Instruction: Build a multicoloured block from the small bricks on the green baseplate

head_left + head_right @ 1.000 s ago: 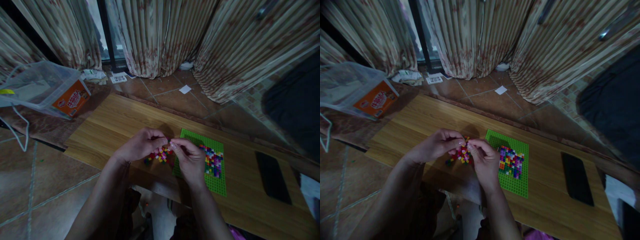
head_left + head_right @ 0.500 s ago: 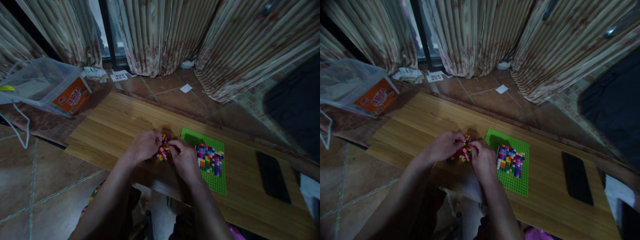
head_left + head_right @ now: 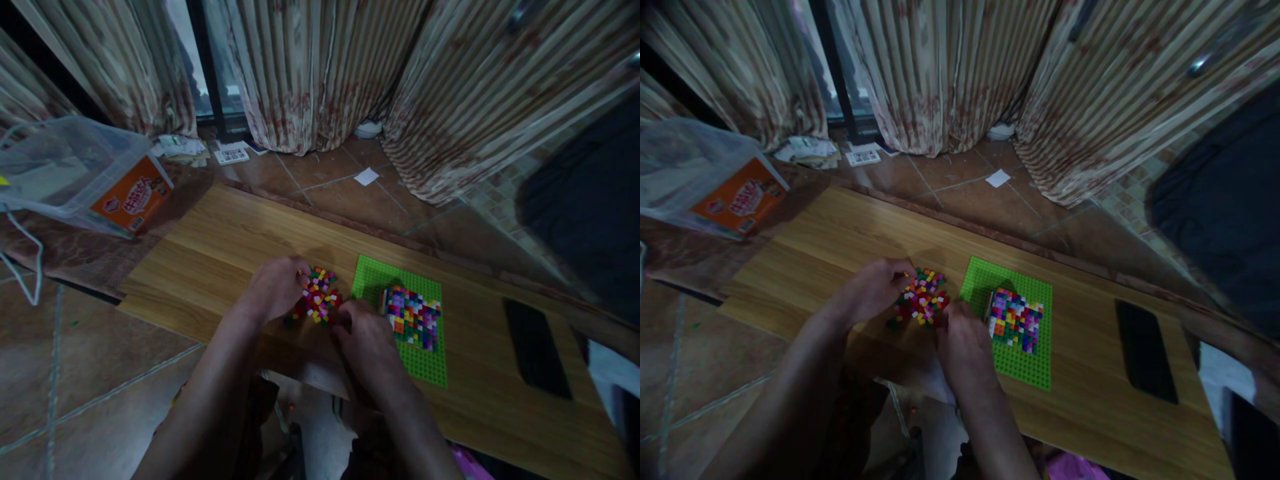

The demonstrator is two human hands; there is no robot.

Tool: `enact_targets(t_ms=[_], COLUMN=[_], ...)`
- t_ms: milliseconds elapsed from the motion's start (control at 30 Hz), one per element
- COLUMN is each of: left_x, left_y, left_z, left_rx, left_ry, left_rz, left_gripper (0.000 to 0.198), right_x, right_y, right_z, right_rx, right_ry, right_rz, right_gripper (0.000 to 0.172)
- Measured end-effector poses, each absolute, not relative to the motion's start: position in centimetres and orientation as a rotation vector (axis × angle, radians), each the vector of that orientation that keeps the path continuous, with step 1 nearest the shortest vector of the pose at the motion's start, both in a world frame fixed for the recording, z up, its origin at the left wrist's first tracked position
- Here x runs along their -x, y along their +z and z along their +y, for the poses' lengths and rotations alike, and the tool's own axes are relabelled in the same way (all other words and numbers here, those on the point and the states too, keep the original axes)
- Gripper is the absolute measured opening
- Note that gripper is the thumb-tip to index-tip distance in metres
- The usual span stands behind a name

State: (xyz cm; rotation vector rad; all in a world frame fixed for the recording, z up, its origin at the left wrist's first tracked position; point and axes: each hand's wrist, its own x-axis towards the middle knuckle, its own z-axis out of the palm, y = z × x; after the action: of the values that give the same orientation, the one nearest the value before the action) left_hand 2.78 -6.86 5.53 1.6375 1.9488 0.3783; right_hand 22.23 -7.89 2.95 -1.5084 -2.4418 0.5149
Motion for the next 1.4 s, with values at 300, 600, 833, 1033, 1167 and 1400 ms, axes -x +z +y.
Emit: enact_targets(t_ms=[300,600,833,1033,1167,1400], left_x=[-3.1,-3.7,-7.4,-11.2,-12.2,-14.0], left_y=[5.6,5.7,6.9,7.1,6.5,5.7], left_z=[-6.7,-6.5,-6.6,-6.5,-6.2,-5.7], left_rx=[-1.648,-1.682,-1.72,-1.75,-1.723,-1.71], left_ry=[0.448,0.636,0.652,0.747,0.782,0.776], left_rz=[1.932,1.894,1.808,1.664,1.692,1.743], left_gripper=[0.029,0.029,0.024,0.023,0.025,0.03], right_x=[-21.6,-21.1,-22.2,-24.5,-26.5,-29.7], right_y=[3.1,4.9,6.0,5.8,5.8,5.7], right_z=[-7.8,-7.8,-7.4,-6.8,-6.6,-5.9], right_rx=[1.442,1.184,1.093,1.148,1.201,1.328], right_ry=[0.612,0.807,0.835,0.813,0.739,0.643], right_rz=[-2.434,-1.957,-1.707,-1.656,-1.659,-1.63], right_gripper=[0.022,0.02,0.018,0.021,0.022,0.017])
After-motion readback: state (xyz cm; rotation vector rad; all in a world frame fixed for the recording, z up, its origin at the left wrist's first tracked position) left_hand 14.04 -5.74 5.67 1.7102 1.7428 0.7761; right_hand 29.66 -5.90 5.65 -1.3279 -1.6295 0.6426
